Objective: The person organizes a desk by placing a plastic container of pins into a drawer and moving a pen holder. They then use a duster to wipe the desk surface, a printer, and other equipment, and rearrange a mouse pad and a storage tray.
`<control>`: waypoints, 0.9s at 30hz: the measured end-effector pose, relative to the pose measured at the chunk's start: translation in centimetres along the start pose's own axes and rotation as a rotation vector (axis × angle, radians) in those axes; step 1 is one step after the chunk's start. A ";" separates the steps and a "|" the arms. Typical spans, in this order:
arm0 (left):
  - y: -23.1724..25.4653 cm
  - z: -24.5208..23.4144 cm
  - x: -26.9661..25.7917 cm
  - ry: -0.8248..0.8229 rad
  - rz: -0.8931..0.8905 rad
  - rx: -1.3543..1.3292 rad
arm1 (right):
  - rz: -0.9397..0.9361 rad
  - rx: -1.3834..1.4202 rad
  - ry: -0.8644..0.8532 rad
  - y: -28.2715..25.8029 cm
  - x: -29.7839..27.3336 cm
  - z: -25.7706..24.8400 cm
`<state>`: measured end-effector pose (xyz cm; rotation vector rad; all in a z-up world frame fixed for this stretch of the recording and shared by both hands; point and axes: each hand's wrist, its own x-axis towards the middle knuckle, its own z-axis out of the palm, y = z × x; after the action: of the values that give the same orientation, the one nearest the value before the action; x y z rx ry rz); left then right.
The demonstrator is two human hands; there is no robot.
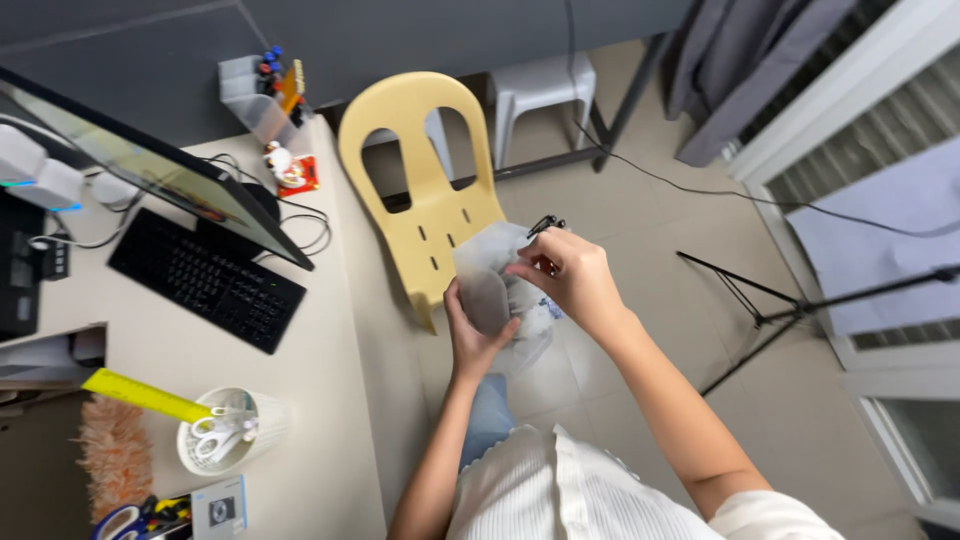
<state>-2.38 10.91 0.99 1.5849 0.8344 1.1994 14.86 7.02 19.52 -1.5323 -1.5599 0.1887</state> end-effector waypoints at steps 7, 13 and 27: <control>-3.6 -4.2 9.0 0.161 -0.030 0.028 | -0.075 0.061 -0.058 1.2 9.6 4.9; -5.2 -6.2 14.4 0.178 -0.134 -0.015 | -0.239 0.191 -0.262 2.4 17.4 7.7; -13.7 -10.4 30.1 0.595 -0.205 -0.368 | -0.337 0.211 -0.416 7.3 34.0 11.0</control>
<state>-3.38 45.46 -1.88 0.8274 1.0427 1.5908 19.08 42.86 24.79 -1.0896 -2.0267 0.4857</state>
